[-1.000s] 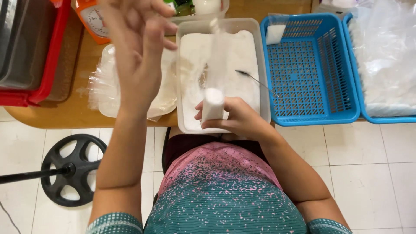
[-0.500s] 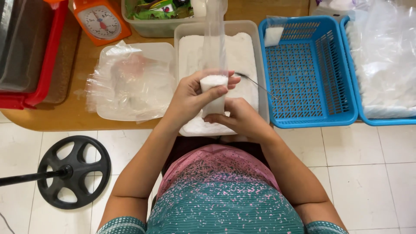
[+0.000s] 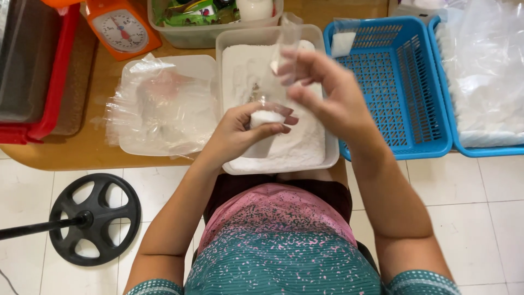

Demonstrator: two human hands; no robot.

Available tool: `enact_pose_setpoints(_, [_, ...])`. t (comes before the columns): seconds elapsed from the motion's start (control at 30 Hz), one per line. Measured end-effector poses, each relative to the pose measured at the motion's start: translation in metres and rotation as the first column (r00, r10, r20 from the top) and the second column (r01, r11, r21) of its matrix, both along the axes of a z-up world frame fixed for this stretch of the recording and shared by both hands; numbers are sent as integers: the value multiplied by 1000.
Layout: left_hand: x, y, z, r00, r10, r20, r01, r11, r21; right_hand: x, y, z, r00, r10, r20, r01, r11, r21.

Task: Filling small plastic bags with white powder using a spoon and placing them in a basket

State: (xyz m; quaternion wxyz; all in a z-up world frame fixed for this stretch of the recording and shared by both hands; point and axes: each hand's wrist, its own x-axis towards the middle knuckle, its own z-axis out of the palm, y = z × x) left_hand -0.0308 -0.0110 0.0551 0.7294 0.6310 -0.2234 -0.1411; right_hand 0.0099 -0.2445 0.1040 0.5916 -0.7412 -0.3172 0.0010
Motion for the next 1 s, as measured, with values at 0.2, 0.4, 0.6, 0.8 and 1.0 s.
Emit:
enact_pose_setpoints(0.2, [7,1,-7,995,84,-62,-85,996,-14,36,11,28,979,-2,-203,76,932,354])
enact_pose_setpoints(0.4, [22,10,-6,992,97,-83,-96,995,22,66,1,18,942,186,-280,-29,875,483])
enact_pose_setpoints(0.6, [29,10,4,999,29,-36,-27,999,45,58,21,30,947,163,-276,-129,982,137])
enact_pose_setpoints(0.8, [29,14,5,995,81,-52,-71,983,170,54,20,61,984,111,-143,-98,991,96])
enact_pose_setpoints(1.0, [26,19,8,998,14,-54,-7,992,129,39,13,73,988,142,64,-146,988,59])
